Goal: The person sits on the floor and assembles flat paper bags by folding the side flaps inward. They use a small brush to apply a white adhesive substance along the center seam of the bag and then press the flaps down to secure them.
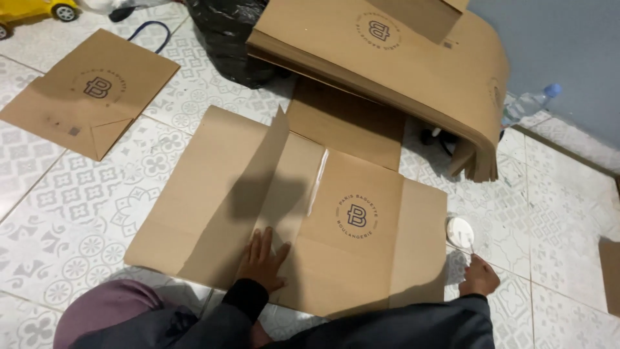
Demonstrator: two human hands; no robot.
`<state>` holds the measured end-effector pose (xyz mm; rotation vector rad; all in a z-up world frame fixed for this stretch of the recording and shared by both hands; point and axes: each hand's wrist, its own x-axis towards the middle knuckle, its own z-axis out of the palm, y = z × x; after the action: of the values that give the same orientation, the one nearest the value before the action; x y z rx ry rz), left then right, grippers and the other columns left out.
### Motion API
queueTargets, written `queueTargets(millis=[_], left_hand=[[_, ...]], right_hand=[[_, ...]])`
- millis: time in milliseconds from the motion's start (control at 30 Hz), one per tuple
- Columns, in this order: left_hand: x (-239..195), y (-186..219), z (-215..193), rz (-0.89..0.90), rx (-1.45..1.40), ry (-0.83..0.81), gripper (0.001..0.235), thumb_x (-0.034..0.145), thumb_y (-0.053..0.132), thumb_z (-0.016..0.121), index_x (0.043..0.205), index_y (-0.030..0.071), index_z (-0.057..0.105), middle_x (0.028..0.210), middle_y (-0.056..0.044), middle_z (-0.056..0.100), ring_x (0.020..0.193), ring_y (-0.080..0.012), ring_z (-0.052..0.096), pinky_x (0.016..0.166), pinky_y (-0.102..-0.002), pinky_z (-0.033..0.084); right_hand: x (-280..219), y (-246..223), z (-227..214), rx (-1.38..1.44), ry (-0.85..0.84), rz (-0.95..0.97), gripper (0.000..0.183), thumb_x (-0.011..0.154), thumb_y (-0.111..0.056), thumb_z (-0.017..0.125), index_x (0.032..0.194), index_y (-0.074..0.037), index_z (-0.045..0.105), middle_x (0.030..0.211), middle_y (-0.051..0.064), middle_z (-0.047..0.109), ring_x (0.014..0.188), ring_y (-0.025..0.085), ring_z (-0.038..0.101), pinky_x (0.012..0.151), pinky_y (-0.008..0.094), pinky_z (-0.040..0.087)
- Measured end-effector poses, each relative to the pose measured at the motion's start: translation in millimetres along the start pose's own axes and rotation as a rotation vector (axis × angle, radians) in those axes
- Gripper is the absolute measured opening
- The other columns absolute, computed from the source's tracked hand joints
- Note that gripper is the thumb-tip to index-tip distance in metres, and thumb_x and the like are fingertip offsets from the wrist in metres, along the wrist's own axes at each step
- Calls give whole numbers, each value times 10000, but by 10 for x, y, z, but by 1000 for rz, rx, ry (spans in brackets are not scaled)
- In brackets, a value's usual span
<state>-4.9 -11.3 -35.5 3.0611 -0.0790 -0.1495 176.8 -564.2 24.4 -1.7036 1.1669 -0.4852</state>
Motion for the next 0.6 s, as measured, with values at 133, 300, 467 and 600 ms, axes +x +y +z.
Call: queueTargets(millis=[133, 300, 467, 600], left_hand=[[5, 49, -509, -39, -162, -288, 1064, 737, 599, 860, 1566, 390, 226, 1687, -223, -64, 1529, -537, -44, 1161, -664, 235], [10, 148, -46, -64, -39, 244, 1184, 341, 592, 956, 1372, 371, 418, 1653, -265, 199, 1488, -517, 257, 1044, -618, 408], [0, 42, -1150, -23, -165, -414, 963, 827, 522, 730, 1565, 319, 145, 1688, -239, -110, 1548, -498, -25, 1214, -592, 187], [-74, -30, -1574, 23, -235, -591, 924, 972, 481, 632, 1657, 270, 48, 1684, -260, -154, 1553, -501, -72, 1254, -568, 132]], right_hand=[[-401, -404, -42, 235, -16, 253, 318, 934, -180, 833, 786, -185, 552, 643, -33, 519, 585, 56, 493, 537, 284, 425], [-871, -92, 240, 73, -830, -549, 427, 943, 146, 530, 1336, -1, 610, 969, 90, 640, 833, 183, 647, 748, 247, 519], [-3032, -477, 582, 33, -809, -298, 158, 931, -88, 648, 1017, -79, 781, 954, 35, 678, 816, 152, 614, 757, 284, 512], [-3522, -520, 861, -22, -873, -344, 153, 988, -104, 673, 1074, -71, 795, 884, 71, 647, 770, 166, 592, 762, 339, 522]])
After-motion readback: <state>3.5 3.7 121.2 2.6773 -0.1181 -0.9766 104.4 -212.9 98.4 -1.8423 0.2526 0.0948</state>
